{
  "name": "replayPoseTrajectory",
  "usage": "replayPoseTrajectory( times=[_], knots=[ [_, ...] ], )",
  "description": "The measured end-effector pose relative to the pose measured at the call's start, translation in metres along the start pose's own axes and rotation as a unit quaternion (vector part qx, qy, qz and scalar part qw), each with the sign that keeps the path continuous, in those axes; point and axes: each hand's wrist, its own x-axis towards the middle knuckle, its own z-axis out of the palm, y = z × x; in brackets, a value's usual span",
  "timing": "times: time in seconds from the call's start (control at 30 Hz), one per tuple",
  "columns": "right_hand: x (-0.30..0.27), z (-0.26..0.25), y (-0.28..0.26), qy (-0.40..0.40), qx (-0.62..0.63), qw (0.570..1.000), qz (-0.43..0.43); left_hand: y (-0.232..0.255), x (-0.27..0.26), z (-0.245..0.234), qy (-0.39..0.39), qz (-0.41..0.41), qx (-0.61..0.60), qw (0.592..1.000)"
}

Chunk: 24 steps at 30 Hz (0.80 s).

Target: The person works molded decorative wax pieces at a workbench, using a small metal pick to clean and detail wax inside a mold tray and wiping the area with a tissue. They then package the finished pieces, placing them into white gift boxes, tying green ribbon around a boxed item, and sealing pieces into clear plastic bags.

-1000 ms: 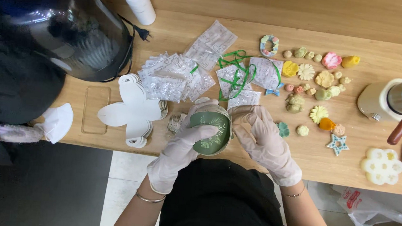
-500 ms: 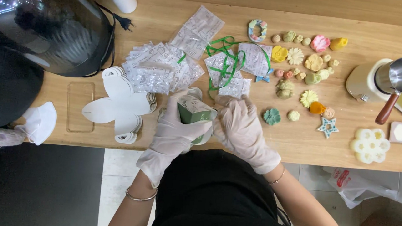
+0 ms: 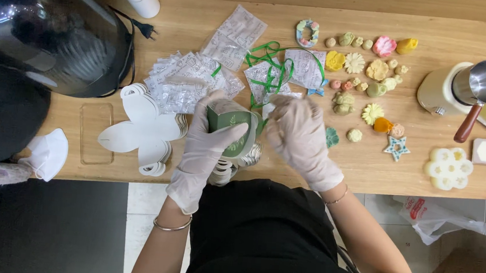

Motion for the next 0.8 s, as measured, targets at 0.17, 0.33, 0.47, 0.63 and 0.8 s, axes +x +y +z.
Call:
replayPoseTrajectory(
  times=[0.17, 0.33, 0.47, 0.63, 0.8],
  knots=[
    [0.018, -0.023, 0.041, 0.155, 0.113, 0.977, 0.094, 0.005, -0.004, -0.009, -0.005, -0.117, 0.015, 0.993],
    [0.028, -0.003, 0.075, 0.209, 0.442, 0.840, 0.235, -0.012, -0.004, -0.046, 0.090, -0.052, 0.142, 0.984],
    [0.038, 0.024, 0.087, 0.203, 0.532, 0.750, 0.335, -0.021, -0.004, -0.066, 0.113, 0.065, 0.109, 0.985],
    [0.016, 0.054, 0.081, -0.012, 0.388, 0.872, 0.299, 0.010, -0.008, -0.029, 0.061, 0.012, 0.008, 0.998],
    [0.022, -0.013, -0.014, -0.038, 0.566, 0.725, 0.390, 0.013, -0.010, 0.000, -0.027, 0.042, -0.055, 0.997]
  ],
)
